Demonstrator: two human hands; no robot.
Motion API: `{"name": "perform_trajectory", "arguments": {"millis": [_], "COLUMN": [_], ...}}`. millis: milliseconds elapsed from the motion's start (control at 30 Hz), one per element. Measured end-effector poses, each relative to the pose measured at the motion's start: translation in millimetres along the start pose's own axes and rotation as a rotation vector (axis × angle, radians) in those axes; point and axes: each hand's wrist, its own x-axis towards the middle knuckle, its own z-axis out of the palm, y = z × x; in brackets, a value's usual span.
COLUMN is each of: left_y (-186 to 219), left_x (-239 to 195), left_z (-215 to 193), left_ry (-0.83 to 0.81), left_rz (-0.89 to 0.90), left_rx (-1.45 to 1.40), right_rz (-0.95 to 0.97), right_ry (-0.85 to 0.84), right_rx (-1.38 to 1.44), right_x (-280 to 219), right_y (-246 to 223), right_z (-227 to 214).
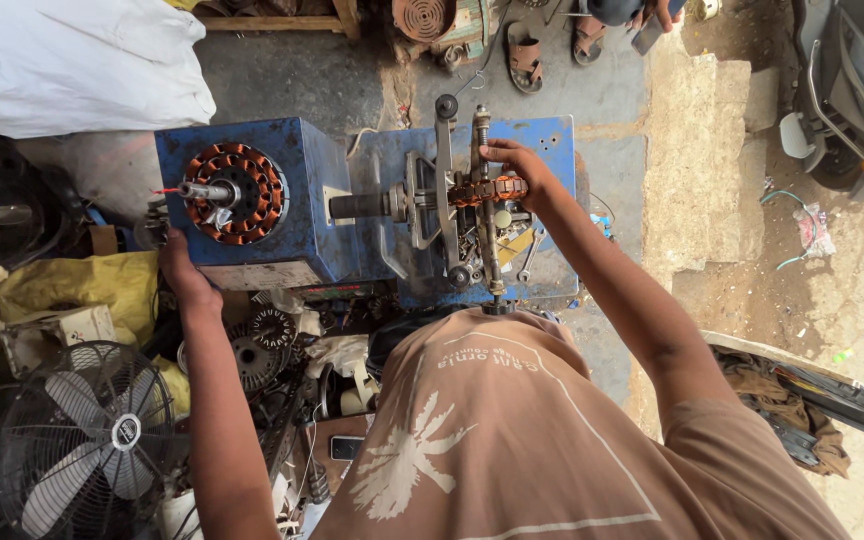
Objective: The person winds copper wire around the poles of a motor stator by hand while using a mechanical winding machine, occasionally pulling and positioning the wire segments.
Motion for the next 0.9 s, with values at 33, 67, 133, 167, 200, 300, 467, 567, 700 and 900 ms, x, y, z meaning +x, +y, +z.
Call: {"name": "perform_trajectory", "arguments": {"millis": [33,67,133,167,200,300,467,567,700,900], "left_y": [2,4,5,4,4,-3,-20,-24,-24,-23], "left_x": [-1,-1,-2,-2,-2,1,9,9,10,11], "left_z": [1,3,5,5,4,-3,-15,-18,-18,-18], "left_ry": [-0.008,-0.017,0.008,0.021,0.031,0.056,0.100,0.086,0.094,0.079], "left_rz": [0.001,0.003,0.001,0.002,0.004,0.003,0.034,-0.003,-0.003,0.004], "left_rx": [0.002,0.005,0.007,0.008,0.010,0.010,0.016,-0.003,0.002,0.005], "right_rz": [0.001,-0.003,-0.008,-0.006,-0.004,0.000,0.009,0.026,-0.002,0.000], "right_ry": [0.000,-0.004,-0.015,-0.012,-0.009,0.007,0.011,0.023,-0.008,-0.012], "right_rx": [0.004,0.005,0.006,-0.009,-0.025,-0.053,-0.059,-0.061,-0.019,0.000], "right_x": [-1,-2,-4,-5,-6,-7,-9,-11,-8,-5], "right_y": [-1,-2,-2,-3,-3,-5,-7,-7,-4,-3], "right_z": [1,1,1,2,2,2,5,7,4,3]}}
